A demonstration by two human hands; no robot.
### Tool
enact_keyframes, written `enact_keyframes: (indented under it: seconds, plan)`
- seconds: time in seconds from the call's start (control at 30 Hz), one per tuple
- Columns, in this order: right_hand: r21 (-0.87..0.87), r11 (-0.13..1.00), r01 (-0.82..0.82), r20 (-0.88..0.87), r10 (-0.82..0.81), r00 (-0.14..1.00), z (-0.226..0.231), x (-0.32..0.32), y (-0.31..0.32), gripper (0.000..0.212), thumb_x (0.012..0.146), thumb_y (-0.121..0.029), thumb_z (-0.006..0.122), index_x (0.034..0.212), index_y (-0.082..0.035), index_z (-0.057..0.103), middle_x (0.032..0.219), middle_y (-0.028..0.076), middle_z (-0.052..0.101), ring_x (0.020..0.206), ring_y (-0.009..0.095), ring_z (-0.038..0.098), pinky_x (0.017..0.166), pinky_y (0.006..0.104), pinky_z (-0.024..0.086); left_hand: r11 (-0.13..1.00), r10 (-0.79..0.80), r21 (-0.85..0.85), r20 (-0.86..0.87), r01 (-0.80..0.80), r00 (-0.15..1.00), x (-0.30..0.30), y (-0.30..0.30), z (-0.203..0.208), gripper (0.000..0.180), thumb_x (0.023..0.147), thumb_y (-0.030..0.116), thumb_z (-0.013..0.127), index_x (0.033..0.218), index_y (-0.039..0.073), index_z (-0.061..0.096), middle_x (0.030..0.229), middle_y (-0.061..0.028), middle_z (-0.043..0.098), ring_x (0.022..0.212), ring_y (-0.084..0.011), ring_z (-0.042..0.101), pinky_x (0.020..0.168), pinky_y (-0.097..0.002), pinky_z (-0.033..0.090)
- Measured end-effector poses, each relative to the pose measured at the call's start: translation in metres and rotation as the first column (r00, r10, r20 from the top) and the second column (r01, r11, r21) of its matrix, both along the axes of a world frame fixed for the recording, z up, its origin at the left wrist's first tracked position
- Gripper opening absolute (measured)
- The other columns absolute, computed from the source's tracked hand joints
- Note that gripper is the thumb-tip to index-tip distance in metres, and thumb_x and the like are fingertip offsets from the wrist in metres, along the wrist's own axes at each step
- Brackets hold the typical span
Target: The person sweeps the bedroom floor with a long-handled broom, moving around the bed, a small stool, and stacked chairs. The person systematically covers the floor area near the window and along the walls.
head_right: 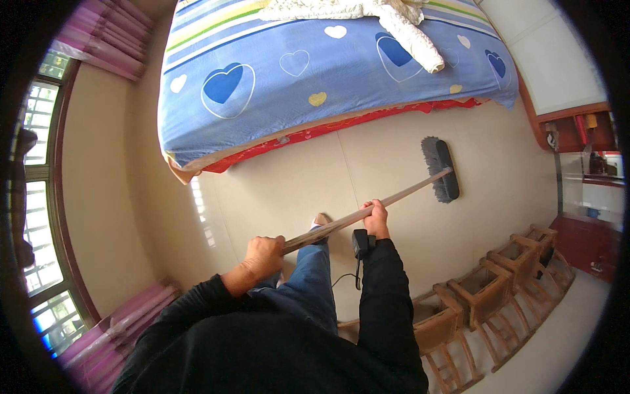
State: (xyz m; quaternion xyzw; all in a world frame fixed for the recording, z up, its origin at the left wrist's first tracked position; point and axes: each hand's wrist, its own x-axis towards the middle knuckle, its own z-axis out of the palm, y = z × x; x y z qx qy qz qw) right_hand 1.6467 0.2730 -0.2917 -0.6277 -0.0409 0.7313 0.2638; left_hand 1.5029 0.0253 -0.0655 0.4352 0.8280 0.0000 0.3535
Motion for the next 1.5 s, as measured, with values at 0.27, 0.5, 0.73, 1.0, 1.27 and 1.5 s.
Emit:
enact_keyframes:
  seconds: [0.27,0.5,0.73,1.0,1.27,1.5]
  plan:
    - [0.036,0.892,-0.45,-0.294,0.44,0.849,0.008,-0.121,-0.177,0.008,0.077,-0.01,0.048,0.078,-0.003,0.045,0.073,0.01,0.05,0.07,0.018,0.052,0.063,0.0306,0.045,0.965,0.248,-0.049,-0.158,-0.259,0.956,-0.139,-0.178,0.037,0.017,0.058,0.024,0.062,0.067,0.009,0.059,0.062,-0.0112,0.056,0.06,-0.0312,0.054,0.054,-0.0388,0.044]
    - [-0.44,0.556,-0.705,-0.674,0.315,0.669,0.165,-0.234,-0.394,0.013,0.083,-0.02,0.049,0.087,-0.008,0.048,0.084,0.009,0.057,0.08,0.022,0.055,0.066,0.0359,0.047,0.906,0.387,-0.021,-0.367,-0.424,0.846,-0.194,-0.375,0.241,0.02,0.041,0.011,0.063,0.053,0.0,0.051,0.047,-0.014,0.041,0.04,-0.0185,0.042,0.04,-0.0294,0.035]
    - [-0.45,0.27,-0.851,-0.753,0.398,0.524,0.203,-0.269,-0.548,0.016,0.084,-0.029,0.049,0.083,-0.013,0.048,0.077,0.004,0.054,0.071,0.019,0.054,0.061,0.0361,0.046,0.82,0.379,-0.197,-0.517,-0.538,0.767,-0.15,-0.458,0.347,0.022,0.039,0.012,0.064,0.049,0.0,0.049,0.045,-0.0116,0.039,0.042,-0.0124,0.041,0.04,-0.0272,0.034]
    - [-0.355,0.457,-0.816,-0.622,0.536,0.571,0.123,-0.277,-0.451,0.011,0.079,-0.023,0.054,0.08,-0.012,0.049,0.076,0.004,0.056,0.073,0.02,0.057,0.06,0.0351,0.044,0.823,0.525,-0.02,-0.352,-0.567,0.775,-0.165,-0.396,0.237,0.026,0.037,0.009,0.061,0.048,-0.002,0.041,0.046,-0.0088,0.023,0.043,-0.0086,0.029,0.038,-0.029,0.026]
    - [-0.049,0.852,-0.522,-0.513,0.427,0.745,0.045,-0.241,-0.149,0.012,0.075,-0.023,0.056,0.079,-0.014,0.051,0.077,0.004,0.057,0.075,0.018,0.059,0.057,0.032,0.041,0.973,0.231,0.095,-0.331,-0.212,0.915,-0.2,-0.133,0.099,0.007,0.053,0.007,0.055,0.059,0.004,0.055,0.059,-0.0187,0.05,0.059,-0.0364,0.051,0.051,-0.0398,0.041]
    - [0.053,0.958,-0.282,-0.328,0.283,0.901,0.012,-0.148,0.144,0.017,0.078,-0.024,0.057,0.085,-0.008,0.051,0.082,0.005,0.055,0.081,0.02,0.056,0.07,0.0371,0.042,0.988,-0.043,0.121,-0.386,0.097,0.921,-0.143,0.155,0.027,0.005,0.056,0.006,0.051,0.06,0.006,0.052,0.055,-0.0157,0.052,0.057,-0.0351,0.053,0.052,-0.0443,0.042]
